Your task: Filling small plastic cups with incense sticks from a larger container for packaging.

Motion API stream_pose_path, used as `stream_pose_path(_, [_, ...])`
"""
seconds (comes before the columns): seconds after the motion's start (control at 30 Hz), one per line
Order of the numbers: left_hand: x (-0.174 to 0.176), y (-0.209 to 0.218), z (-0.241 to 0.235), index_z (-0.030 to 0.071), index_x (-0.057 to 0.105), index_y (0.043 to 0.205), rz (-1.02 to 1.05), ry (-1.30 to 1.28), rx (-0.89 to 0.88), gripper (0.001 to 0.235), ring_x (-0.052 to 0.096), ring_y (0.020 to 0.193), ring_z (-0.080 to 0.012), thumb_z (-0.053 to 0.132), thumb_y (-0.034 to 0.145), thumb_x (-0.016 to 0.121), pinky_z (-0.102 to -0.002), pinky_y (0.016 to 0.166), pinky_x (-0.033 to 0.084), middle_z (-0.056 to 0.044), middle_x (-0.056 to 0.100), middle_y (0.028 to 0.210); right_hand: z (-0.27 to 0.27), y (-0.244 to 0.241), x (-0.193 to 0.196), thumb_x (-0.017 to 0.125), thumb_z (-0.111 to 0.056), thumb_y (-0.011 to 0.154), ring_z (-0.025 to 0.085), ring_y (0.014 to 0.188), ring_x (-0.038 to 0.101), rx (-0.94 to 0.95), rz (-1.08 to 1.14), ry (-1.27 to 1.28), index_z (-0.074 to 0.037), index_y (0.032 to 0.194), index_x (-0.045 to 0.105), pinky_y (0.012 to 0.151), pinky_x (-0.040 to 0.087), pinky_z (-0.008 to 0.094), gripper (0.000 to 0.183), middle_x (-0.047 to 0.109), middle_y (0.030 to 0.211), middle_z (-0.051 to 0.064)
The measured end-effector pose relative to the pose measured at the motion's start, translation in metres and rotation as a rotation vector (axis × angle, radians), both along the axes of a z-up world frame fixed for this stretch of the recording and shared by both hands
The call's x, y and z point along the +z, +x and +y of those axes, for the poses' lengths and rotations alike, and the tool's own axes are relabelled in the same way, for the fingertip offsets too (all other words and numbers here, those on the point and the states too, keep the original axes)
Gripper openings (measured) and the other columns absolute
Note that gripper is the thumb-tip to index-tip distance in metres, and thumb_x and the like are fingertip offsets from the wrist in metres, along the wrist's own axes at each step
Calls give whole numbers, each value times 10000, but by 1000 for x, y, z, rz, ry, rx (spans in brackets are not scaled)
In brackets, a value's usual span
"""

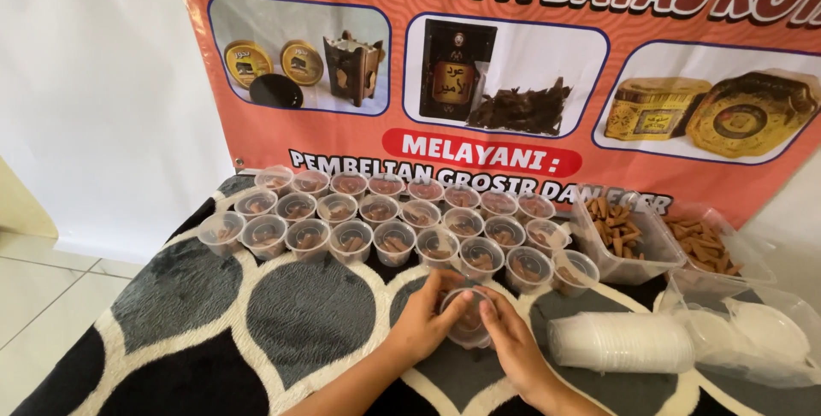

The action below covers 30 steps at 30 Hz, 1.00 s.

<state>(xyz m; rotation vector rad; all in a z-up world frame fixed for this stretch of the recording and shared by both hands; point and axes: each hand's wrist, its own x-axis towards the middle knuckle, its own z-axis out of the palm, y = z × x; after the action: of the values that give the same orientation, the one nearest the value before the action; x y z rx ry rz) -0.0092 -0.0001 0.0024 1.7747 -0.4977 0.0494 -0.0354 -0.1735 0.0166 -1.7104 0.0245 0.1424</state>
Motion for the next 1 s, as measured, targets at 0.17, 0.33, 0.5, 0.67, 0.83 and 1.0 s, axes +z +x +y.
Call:
stream_pose_path(0.17, [2,-9,-3,162,606,1138,91,26,36,330,726,897,-164,459,999,570,-312,750,556,-30,728,1020,0,-1,-1,567,-365,921,215,1353,629,14,66,128,-108,1408,645,1108,504,360,557,686,1420,75])
stream_pose_path(0.33, [5,-9,-4,185,607,1113,133,162,79,375,754,808,-163,530,968,594,-313,638,539,-13,744,944,-12,12,-27,566,-316,963,228,1130,703,91,-37,162,-59,1309,659,965,530,351,442,735,1171,127])
stream_pose_path(0.5, [3,-8,-5,196,593,1071,96,194,73,369,711,723,-160,553,982,569,-320,588,490,-1,706,867,-9,7,-17,543,-314,973,255,1154,722,104,1,174,-58,1290,645,996,561,377,420,739,1186,140])
stream_pose_path(0.67, [-4,-5,-6,185,590,1016,68,149,37,337,586,572,-138,522,1009,584,-305,530,427,-6,618,724,-10,6,-17,527,-305,987,250,1153,747,128,-38,145,-68,1242,672,1001,578,372,377,765,1184,129])
stream_pose_path(0.83, [5,-9,-6,172,617,1098,121,44,35,340,731,792,-154,490,981,604,-300,647,549,-16,735,953,-8,5,-13,549,-298,973,230,1148,705,58,20,182,-72,1342,654,999,541,359,445,733,1204,117])
stream_pose_path(1.0, [4,-7,-8,180,569,1275,235,-43,74,476,744,867,-143,510,935,622,-283,736,574,-23,749,1060,0,4,-8,524,-304,978,257,1246,670,-68,98,314,-47,1367,637,1033,514,383,480,715,1312,150])
